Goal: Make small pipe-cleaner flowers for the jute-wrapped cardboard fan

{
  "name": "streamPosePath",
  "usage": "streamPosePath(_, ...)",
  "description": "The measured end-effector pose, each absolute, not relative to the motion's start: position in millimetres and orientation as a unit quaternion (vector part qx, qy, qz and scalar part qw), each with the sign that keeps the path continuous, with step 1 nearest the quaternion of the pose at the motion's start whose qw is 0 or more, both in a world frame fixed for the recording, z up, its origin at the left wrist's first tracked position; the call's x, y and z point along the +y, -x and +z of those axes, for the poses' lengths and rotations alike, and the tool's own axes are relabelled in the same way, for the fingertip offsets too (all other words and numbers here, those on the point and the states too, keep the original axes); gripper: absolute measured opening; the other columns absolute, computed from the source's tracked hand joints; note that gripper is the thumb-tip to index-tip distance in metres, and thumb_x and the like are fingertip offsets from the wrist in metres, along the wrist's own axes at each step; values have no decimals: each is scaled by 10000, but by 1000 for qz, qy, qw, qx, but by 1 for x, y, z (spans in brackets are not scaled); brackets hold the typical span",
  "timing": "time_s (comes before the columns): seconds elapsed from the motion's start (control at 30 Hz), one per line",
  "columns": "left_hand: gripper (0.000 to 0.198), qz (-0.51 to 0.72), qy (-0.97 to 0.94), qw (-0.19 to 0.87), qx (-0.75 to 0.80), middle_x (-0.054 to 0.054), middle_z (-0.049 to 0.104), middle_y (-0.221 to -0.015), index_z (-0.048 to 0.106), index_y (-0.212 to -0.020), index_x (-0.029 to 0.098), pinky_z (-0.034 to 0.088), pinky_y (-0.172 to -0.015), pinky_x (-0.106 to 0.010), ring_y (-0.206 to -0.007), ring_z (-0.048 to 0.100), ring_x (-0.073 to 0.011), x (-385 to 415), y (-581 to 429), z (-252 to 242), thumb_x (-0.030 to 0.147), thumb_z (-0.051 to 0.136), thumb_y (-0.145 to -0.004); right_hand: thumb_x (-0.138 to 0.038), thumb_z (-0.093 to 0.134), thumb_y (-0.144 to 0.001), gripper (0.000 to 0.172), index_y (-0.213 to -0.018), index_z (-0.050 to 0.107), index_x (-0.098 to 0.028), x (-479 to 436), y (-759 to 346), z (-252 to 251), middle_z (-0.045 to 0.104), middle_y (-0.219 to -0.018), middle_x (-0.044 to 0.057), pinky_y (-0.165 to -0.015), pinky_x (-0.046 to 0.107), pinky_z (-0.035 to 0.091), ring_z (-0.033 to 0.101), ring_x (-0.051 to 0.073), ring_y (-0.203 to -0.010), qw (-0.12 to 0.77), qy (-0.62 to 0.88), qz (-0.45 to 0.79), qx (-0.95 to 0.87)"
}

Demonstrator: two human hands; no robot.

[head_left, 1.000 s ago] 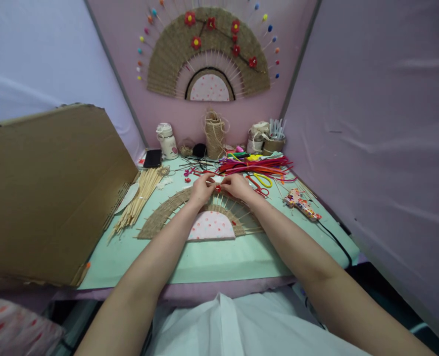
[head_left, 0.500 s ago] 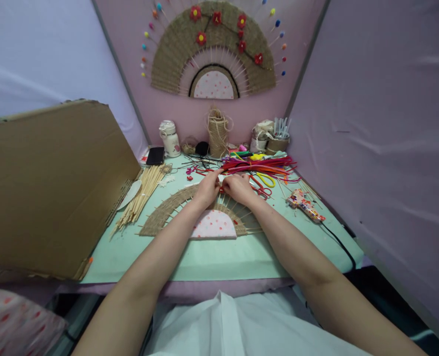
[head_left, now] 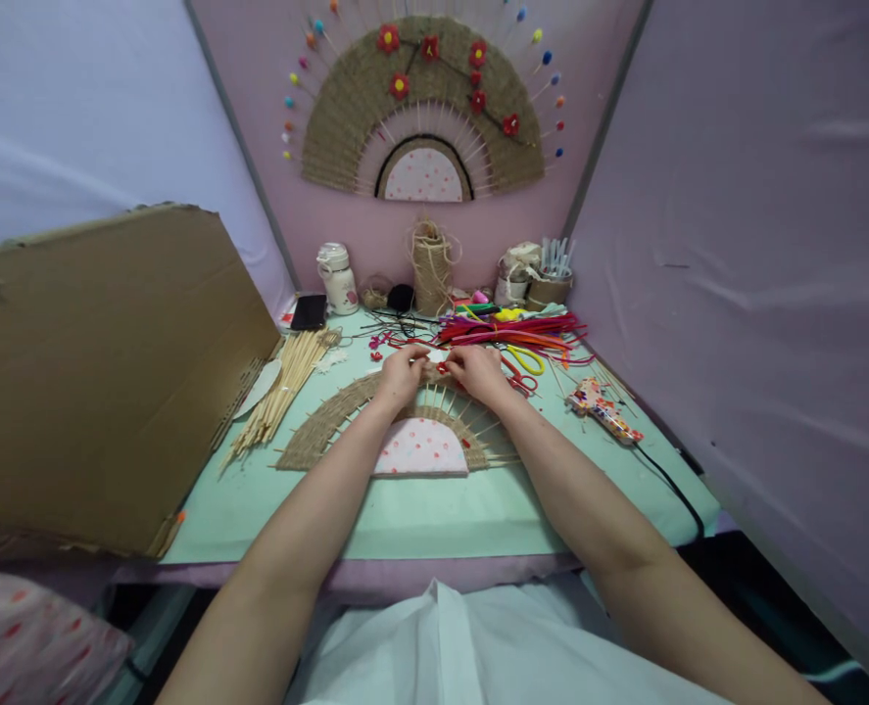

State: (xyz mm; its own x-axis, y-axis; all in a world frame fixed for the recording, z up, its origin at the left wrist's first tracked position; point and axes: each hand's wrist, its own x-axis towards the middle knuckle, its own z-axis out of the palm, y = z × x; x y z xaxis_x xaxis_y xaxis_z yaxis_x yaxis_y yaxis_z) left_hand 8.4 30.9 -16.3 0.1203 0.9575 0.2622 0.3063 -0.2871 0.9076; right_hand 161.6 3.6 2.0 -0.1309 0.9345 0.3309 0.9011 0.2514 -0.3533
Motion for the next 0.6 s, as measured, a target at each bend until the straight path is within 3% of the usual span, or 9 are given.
streamPosePath(0.1,152,440,-574,505,472,-61,674,-770,672,-877,111,522,-741,-299,-674,627,-129,26,-10,-15,104,580,-756,-257,491,-844,198,-811,674,-188,4,-162,1,691,-841,49,-718,301,246,555,196,-843,263,607,47,-748)
streamPosePath(0.3,102,408,-480,635,447,-73,684,-731,682,-817,97,539,-700,-251,-640,643,-110,19,-10,-13,140,673,-725,-273,501,-837,191,-795,669,-193,3,-159,1,684,-812,40,-712,286,267,558,183,-799,287,590,82,-751)
streamPosePath(0.43,94,403,-442,683,419,-87,690,-752,674,-822,85,546,-700,-219,-680,662,-113,20,-5,-14,83,652,-730,-267,491,-834,188,-790,656,-188,4,-159,-1,679,-802,38,-712,280,289,561,180,-796,307,582,95,-747)
streamPosePath(0.6,137,428,-437,664,430,-74,682,-700,672,-790,78,552,-704,-229,-654,658,-116,20,-5,-15,16,675,-668,-287,499,-828,185,-819,657,-192,6,-161,-4,685,-819,26,-681,254,333,571,163,-760,330,572,135,-739)
